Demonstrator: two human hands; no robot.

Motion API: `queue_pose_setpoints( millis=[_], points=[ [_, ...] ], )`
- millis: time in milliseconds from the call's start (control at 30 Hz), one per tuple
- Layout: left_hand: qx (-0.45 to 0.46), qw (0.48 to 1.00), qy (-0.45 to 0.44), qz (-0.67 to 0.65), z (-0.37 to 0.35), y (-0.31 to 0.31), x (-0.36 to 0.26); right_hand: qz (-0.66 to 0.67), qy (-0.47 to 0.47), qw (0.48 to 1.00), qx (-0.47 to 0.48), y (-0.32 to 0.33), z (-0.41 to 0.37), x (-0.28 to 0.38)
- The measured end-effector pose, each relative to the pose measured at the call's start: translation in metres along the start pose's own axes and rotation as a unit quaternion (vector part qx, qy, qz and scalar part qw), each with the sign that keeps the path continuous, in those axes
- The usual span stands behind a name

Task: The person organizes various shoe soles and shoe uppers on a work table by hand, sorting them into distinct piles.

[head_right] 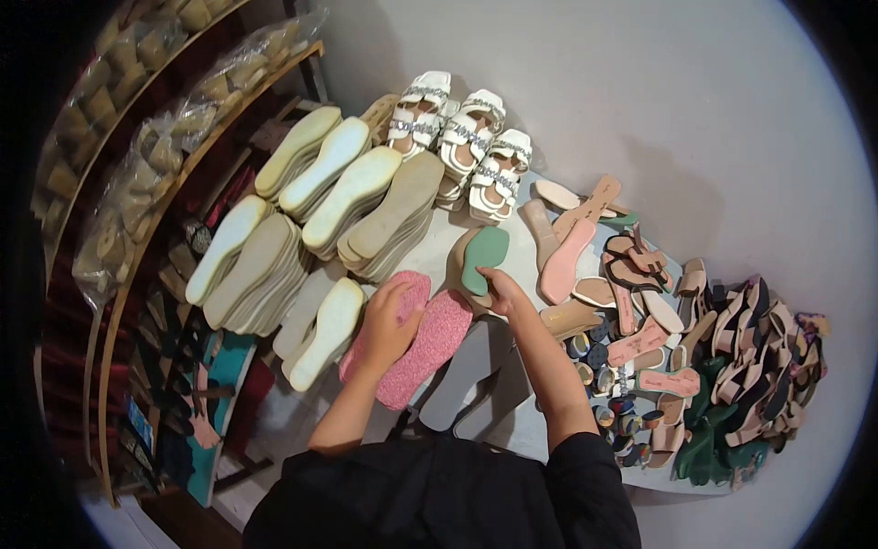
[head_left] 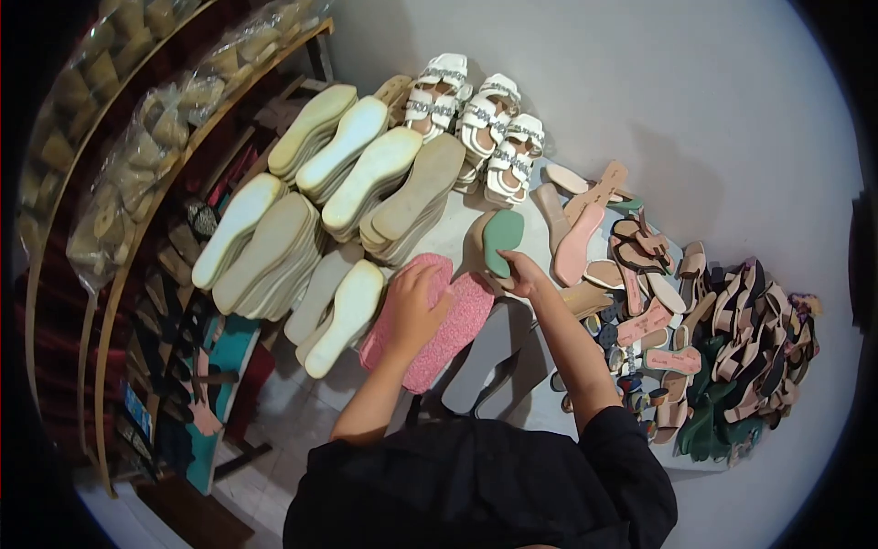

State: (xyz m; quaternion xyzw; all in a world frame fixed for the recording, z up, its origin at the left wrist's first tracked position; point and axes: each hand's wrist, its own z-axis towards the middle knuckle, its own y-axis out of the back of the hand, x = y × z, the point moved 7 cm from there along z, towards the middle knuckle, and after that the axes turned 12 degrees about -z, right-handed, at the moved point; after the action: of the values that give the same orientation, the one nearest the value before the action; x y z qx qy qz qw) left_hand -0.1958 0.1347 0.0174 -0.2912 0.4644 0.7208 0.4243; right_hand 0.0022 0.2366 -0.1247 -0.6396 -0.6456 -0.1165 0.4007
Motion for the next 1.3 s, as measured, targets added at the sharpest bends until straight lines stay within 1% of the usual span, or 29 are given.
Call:
queue_pose_setpoints(
  millis=[33, 100, 167, 200, 267, 300, 333, 400, 500, 600, 633, 767, 867, 967, 1033, 1167, 1300],
  points=[
    [-0.075, 0.996, 0.012, -0.039, -0.020, 0.017, -0.005, -0.003, 0.004, 1.000, -0.007, 0.004, -0.003, 0.000],
    [-0.190, 0.976, 0.057, -0.091, -0.082, 0.038, 0.011, -0.014, 0.012, 1.000, -0.016, 0.008, -0.006, 0.000],
    [-0.292, 0.935, 0.112, -0.169, -0.150, 0.047, 0.035, -0.010, 0.022, 0.999, -0.021, 0.004, -0.012, 0.001],
    [-0.339, 0.905, 0.175, -0.190, -0.170, 0.051, 0.046, -0.013, 0.028, 0.999, -0.022, 0.002, -0.010, 0.000],
    [-0.428, 0.823, 0.293, -0.230, -0.214, 0.054, 0.065, -0.030, 0.028, 0.999, -0.020, 0.002, -0.006, -0.004],
    [-0.457, 0.780, 0.339, -0.260, -0.242, 0.048, 0.102, -0.054, 0.035, 0.998, -0.019, -0.002, -0.007, -0.002],
    [-0.424, 0.739, 0.398, -0.341, -0.245, 0.041, 0.111, -0.076, 0.043, 0.996, -0.020, -0.004, -0.008, -0.003],
    [-0.340, 0.627, 0.496, -0.495, -0.237, 0.023, 0.130, -0.074, 0.051, 0.996, -0.026, -0.004, -0.004, -0.005],
    [-0.288, 0.615, 0.470, -0.564, -0.215, 0.011, 0.130, -0.082, 0.039, 0.995, -0.036, -0.010, -0.011, 0.001],
    [-0.284, 0.697, 0.486, -0.445, -0.210, 0.010, 0.116, -0.076, 0.064, 0.994, -0.040, -0.008, -0.008, 0.005],
    [-0.301, 0.723, 0.446, -0.433, -0.198, 0.017, 0.097, -0.081, 0.067, 0.993, -0.045, -0.011, -0.011, 0.007],
    [-0.297, 0.648, 0.460, -0.529, -0.200, 0.010, 0.120, -0.088, 0.079, 0.992, -0.047, -0.017, -0.012, 0.005],
    [-0.294, 0.649, 0.436, -0.551, -0.199, 0.010, 0.125, -0.087, 0.079, 0.992, -0.039, -0.021, -0.011, 0.003],
    [-0.308, 0.623, 0.429, -0.577, -0.202, 0.010, 0.118, -0.081, 0.079, 0.993, -0.045, -0.025, -0.016, 0.003],
    [-0.317, 0.631, 0.436, -0.558, -0.211, 0.008, 0.120, -0.078, 0.089, 0.992, -0.032, -0.024, -0.014, 0.004],
    [-0.334, 0.645, 0.451, -0.519, -0.225, 0.016, 0.114, -0.096, 0.079, 0.991, -0.039, -0.021, -0.015, 0.001],
    [-0.329, 0.645, 0.469, -0.506, -0.233, 0.018, 0.118, -0.084, 0.082, 0.992, -0.042, -0.028, -0.017, -0.003]
  ],
)
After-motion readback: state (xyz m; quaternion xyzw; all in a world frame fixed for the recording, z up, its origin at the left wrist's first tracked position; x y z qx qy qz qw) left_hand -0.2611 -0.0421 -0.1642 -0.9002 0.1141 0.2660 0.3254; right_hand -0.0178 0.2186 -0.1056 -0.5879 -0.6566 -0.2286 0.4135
